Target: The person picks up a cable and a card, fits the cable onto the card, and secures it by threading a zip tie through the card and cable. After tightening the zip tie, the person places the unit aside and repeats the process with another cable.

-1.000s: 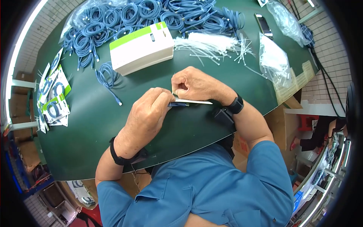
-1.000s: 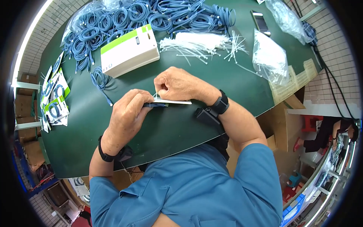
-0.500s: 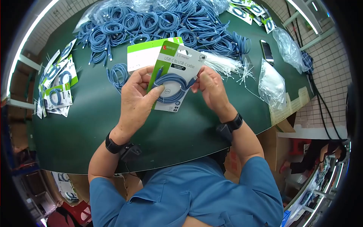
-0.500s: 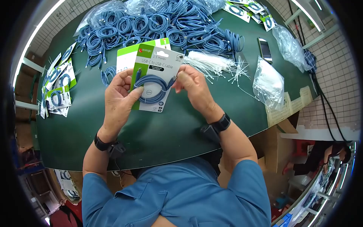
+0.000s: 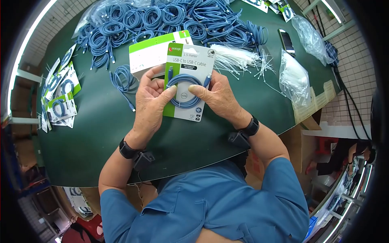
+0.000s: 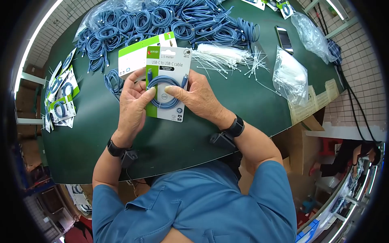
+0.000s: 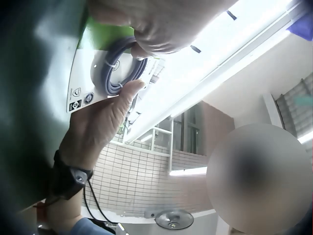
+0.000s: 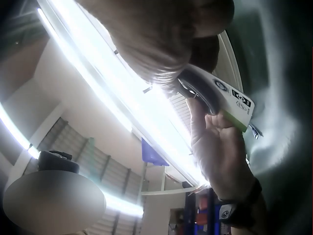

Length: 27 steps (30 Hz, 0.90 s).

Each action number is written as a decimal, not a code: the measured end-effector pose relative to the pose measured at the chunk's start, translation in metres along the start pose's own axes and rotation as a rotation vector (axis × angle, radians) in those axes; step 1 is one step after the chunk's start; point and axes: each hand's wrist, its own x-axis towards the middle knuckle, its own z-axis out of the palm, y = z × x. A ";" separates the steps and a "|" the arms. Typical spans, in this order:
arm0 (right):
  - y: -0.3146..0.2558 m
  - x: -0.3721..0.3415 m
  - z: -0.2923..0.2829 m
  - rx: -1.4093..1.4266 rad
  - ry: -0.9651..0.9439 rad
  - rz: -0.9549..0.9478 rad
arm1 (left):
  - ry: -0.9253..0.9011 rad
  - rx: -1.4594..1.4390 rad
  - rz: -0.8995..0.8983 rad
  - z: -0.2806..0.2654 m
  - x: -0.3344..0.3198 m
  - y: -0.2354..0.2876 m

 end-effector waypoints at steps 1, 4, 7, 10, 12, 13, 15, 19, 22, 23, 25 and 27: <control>0.000 0.000 0.000 0.007 0.008 0.003 | -0.010 0.062 0.063 0.000 0.000 -0.002; 0.001 0.002 0.001 -0.062 0.078 -0.015 | -0.032 0.192 0.177 0.003 0.000 -0.009; 0.001 0.002 0.003 -0.044 0.065 -0.004 | -0.057 0.350 0.301 0.009 -0.001 -0.017; 0.001 0.000 0.006 -0.074 0.045 -0.008 | -0.068 0.473 0.408 0.008 0.002 -0.022; 0.002 -0.002 0.008 -0.155 0.027 -0.042 | -0.077 0.532 0.462 0.009 0.001 -0.025; 0.004 -0.002 0.008 -0.153 0.029 -0.038 | -0.075 0.514 0.461 0.010 0.001 -0.027; 0.007 -0.002 0.008 -0.177 0.029 -0.086 | -0.068 0.480 0.459 0.010 0.000 -0.030; 0.007 -0.003 0.008 -0.185 0.011 -0.093 | -0.073 0.530 0.465 0.010 -0.001 -0.028; 0.006 -0.005 0.008 -0.217 0.002 -0.116 | -0.050 0.596 0.504 0.010 -0.001 -0.029; 0.006 -0.005 0.008 -0.251 0.002 -0.151 | -0.036 0.629 0.526 0.011 -0.001 -0.029; 0.007 -0.005 0.009 -0.284 -0.006 -0.182 | -0.025 0.619 0.519 0.011 -0.002 -0.028; 0.008 -0.004 0.010 -0.265 0.002 -0.167 | -0.013 0.601 0.513 0.012 -0.003 -0.026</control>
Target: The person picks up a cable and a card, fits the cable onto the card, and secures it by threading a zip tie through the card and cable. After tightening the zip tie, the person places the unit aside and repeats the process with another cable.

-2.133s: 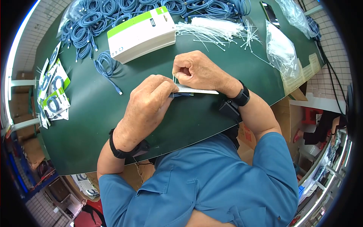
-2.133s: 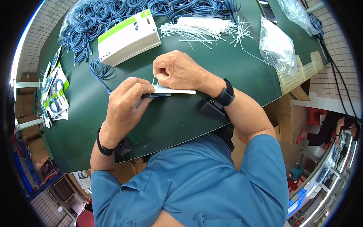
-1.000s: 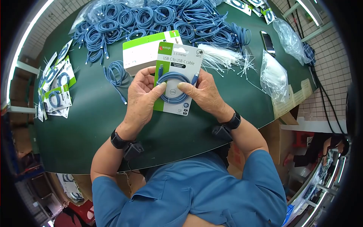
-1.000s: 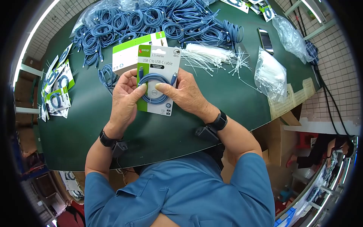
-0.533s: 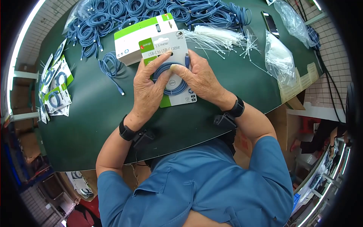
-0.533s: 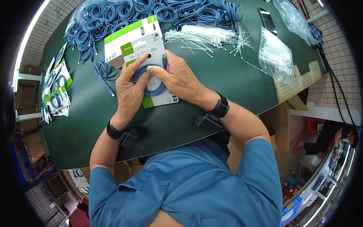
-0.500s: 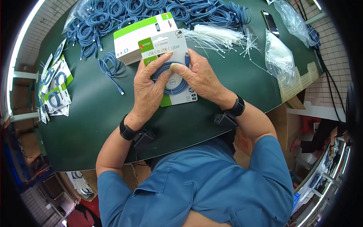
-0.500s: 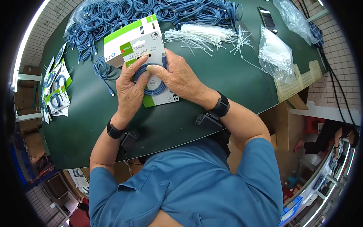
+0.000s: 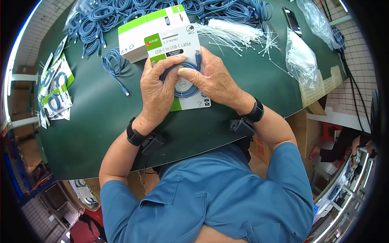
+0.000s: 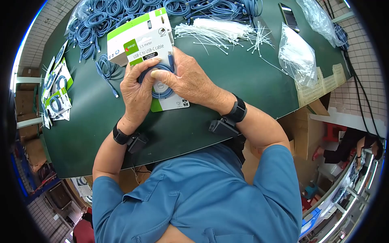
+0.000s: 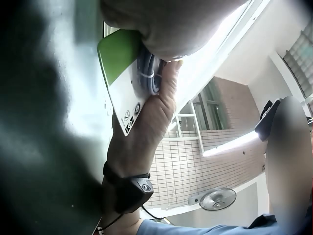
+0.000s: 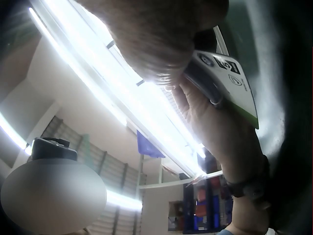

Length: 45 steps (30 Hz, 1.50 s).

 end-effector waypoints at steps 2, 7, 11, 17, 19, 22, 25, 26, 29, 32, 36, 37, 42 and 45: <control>0.000 -0.001 0.002 0.006 -0.003 0.019 | 0.001 -0.014 -0.015 0.001 0.000 0.001; -0.005 -0.002 0.005 0.048 0.099 0.053 | -0.065 -0.057 -0.069 -0.003 0.005 0.000; -0.006 -0.001 0.003 0.045 0.138 0.064 | -0.034 -0.115 -0.080 0.001 0.003 0.006; 0.008 0.007 -0.009 -0.006 0.263 0.067 | 0.201 0.044 0.074 -0.003 0.012 0.020; 0.005 0.008 -0.011 -0.007 0.282 0.056 | 0.068 0.358 0.318 -0.013 0.011 0.021; 0.004 0.008 -0.010 -0.006 0.283 0.059 | -0.111 0.521 0.509 -0.012 0.011 0.023; 0.009 0.008 -0.008 0.060 0.301 0.049 | -0.222 0.533 0.573 -0.002 0.006 0.023; 0.008 0.008 -0.006 0.061 0.301 0.046 | -0.220 0.539 0.572 0.001 0.004 0.021; 0.005 0.006 -0.002 0.147 0.308 0.153 | -0.224 0.520 0.533 0.005 0.000 0.022; 0.006 0.003 0.001 0.119 0.289 0.151 | -0.234 0.471 0.447 0.008 -0.003 0.024; 0.007 0.002 0.003 0.087 0.266 0.153 | -0.218 0.467 0.456 0.011 -0.006 0.024; 0.007 0.002 0.001 0.079 0.261 0.152 | -0.217 0.460 0.454 0.012 -0.007 0.024; 0.010 0.005 -0.004 0.011 0.231 0.121 | -0.168 0.362 0.472 0.007 -0.003 0.020; 0.008 0.008 -0.006 0.179 0.255 0.109 | -0.058 0.308 0.512 -0.008 0.004 0.022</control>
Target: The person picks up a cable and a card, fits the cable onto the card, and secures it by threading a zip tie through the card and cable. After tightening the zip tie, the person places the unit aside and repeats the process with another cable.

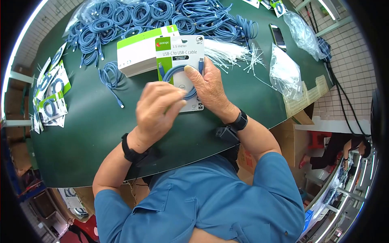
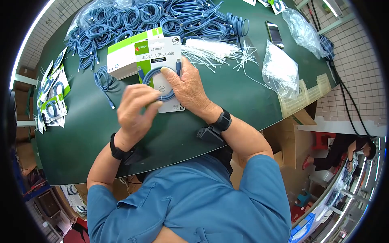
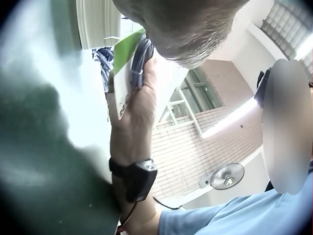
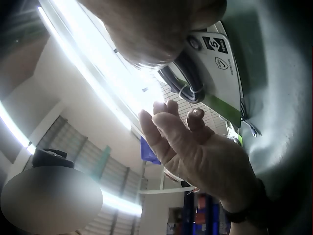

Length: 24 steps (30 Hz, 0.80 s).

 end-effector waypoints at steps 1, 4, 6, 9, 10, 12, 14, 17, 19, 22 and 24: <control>-0.002 0.000 0.000 -0.001 0.005 -0.005 | 0.097 0.015 0.006 -0.004 0.003 0.000; -0.011 -0.002 0.005 0.112 0.038 -0.041 | 0.239 -0.173 -0.364 -0.006 0.007 0.006; -0.012 -0.004 0.007 0.096 0.034 -0.061 | 0.313 -0.262 -0.555 -0.007 0.004 0.010; -0.012 -0.006 0.009 0.065 0.008 -0.090 | -0.090 -0.702 -1.075 -0.005 -0.006 0.017; -0.013 -0.006 0.007 0.051 -0.023 -0.052 | -0.083 -0.701 -1.078 -0.005 -0.008 0.018; -0.014 -0.008 0.004 0.021 -0.079 0.023 | -0.080 -0.843 -1.141 -0.005 -0.008 0.020; -0.016 -0.006 0.007 0.063 -0.050 -0.039 | -0.068 -0.916 -1.169 -0.005 -0.008 0.019; -0.021 0.000 0.010 0.152 0.005 -0.168 | -0.083 -0.803 -1.193 -0.013 -0.013 0.003; -0.028 0.003 -0.005 -0.306 0.147 -0.408 | -0.105 -0.726 -1.152 -0.018 -0.013 -0.001; -0.033 0.009 -0.017 -0.626 0.194 -0.636 | -0.147 -0.570 -1.074 -0.023 -0.015 -0.008; -0.035 0.012 -0.020 -0.806 0.182 -0.837 | -0.068 -0.602 -1.036 -0.023 -0.019 -0.015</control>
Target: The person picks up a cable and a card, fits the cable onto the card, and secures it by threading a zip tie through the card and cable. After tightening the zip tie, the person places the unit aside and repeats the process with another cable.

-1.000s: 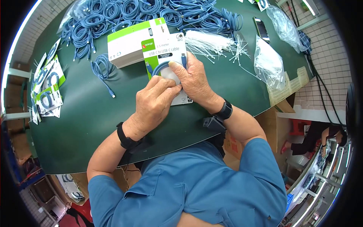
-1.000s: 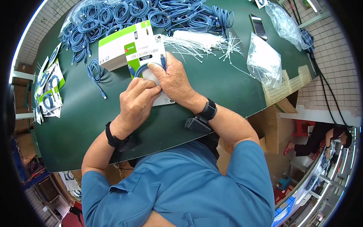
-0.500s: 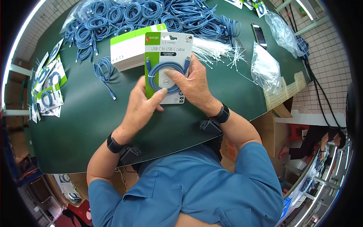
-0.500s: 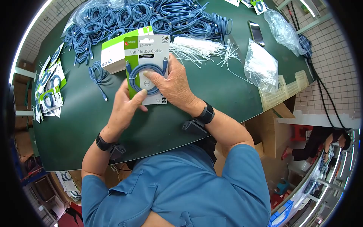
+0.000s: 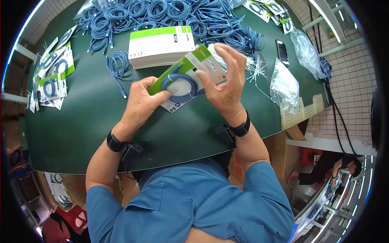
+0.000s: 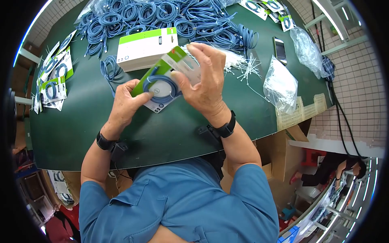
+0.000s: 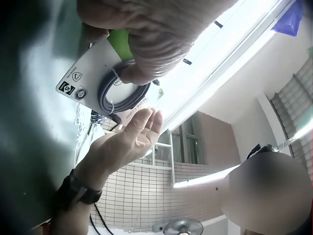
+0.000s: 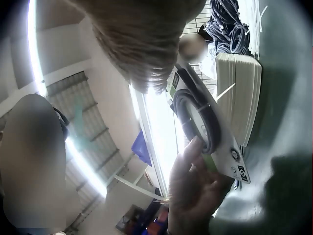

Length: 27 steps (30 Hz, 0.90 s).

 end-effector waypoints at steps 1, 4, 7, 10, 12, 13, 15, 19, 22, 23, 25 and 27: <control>-0.002 -0.001 0.000 0.003 -0.004 -0.003 | 0.015 -0.026 0.028 -0.002 0.000 -0.002; -0.014 -0.004 0.000 -0.079 0.003 -0.162 | 0.052 -0.089 -0.096 -0.006 -0.003 0.007; -0.021 -0.005 0.005 -0.109 -0.097 -0.130 | 0.060 -0.124 -0.157 -0.004 -0.005 0.006; -0.027 -0.007 0.008 -0.142 -0.161 -0.096 | 0.041 -0.130 -0.155 0.003 -0.008 0.003; -0.030 -0.008 0.010 -0.169 -0.184 -0.067 | 0.043 -0.121 -0.090 0.009 -0.010 0.003; -0.031 -0.009 0.012 -0.170 -0.196 -0.077 | 0.048 -0.121 -0.058 0.013 -0.010 0.003; -0.032 -0.013 0.015 -0.188 -0.180 -0.082 | 0.054 -0.140 -0.034 0.016 -0.011 -0.001; -0.026 -0.016 0.019 -0.202 -0.185 -0.136 | 0.067 -0.150 0.033 0.019 -0.009 -0.004; -0.023 -0.018 0.019 -0.190 -0.197 -0.157 | 0.062 -0.098 0.043 0.020 -0.010 -0.004; -0.023 -0.019 0.020 -0.181 -0.194 -0.157 | 0.055 -0.086 0.042 0.020 -0.010 -0.006; -0.021 -0.022 0.020 -0.169 -0.189 -0.154 | 0.038 -0.048 0.039 0.017 -0.010 -0.007; -0.015 -0.023 0.022 -0.095 -0.212 -0.111 | 0.035 -0.031 0.034 0.015 -0.009 -0.005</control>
